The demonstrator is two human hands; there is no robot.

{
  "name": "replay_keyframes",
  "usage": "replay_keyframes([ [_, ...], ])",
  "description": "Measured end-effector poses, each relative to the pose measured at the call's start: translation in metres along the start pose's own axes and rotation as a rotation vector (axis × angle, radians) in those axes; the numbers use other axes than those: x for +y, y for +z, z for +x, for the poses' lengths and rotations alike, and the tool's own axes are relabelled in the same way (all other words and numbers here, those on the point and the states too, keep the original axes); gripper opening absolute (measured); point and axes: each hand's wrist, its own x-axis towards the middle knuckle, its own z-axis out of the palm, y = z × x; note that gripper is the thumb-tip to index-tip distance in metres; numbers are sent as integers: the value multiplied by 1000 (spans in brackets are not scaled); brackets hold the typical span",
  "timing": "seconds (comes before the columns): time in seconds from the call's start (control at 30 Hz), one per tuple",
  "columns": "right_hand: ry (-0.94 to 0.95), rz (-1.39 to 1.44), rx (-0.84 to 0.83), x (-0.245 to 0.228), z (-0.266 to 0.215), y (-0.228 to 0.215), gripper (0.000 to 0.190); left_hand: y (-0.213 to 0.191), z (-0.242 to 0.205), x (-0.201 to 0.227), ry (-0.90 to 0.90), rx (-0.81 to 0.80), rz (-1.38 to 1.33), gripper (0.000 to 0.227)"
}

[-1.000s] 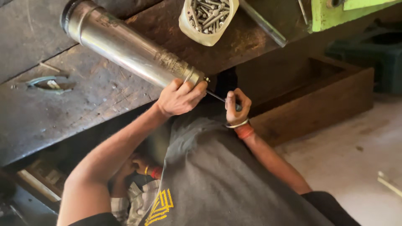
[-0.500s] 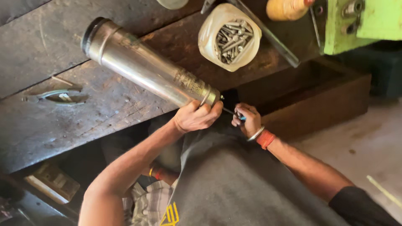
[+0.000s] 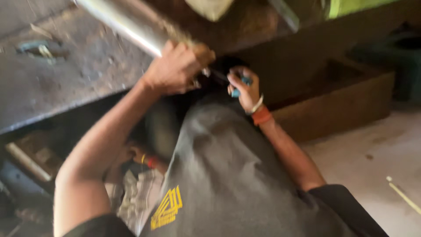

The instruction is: The person walks to a workbench and uses a screwdriver to tighten bolts on a metal pipe fitting. They select bolts from a container, insert them into the fitting, and tighten them one by one.

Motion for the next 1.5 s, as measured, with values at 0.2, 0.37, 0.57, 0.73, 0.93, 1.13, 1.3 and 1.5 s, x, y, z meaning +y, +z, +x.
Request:
replay_keyframes([
  [0.2,133,-130,-173,-15,-2,-7,19,-21,8,-24,6,-7,94,107],
  [0.37,-64,-199,-112,-27,-35,-16,15,-20,14,-24,30,-71,79,89],
  [0.57,-128,-227,-135,-41,-60,5,14,-20,34,-34,3,-137,5,95],
  [0.73,-110,-195,-163,-45,-33,22,16,-22,44,-44,62,-73,-51,81],
  [0.93,147,138,-162,-38,-21,18,14,-26,48,-39,68,-67,-98,76],
  [1.13,342,376,-219,-23,-15,12,13,-24,49,-45,89,-47,-131,77],
  [1.3,297,336,-147,-20,-19,13,15,-24,51,-46,77,-38,-68,88],
  [1.5,532,608,-173,-22,-25,12,12,-30,56,-36,91,-32,-32,98],
])
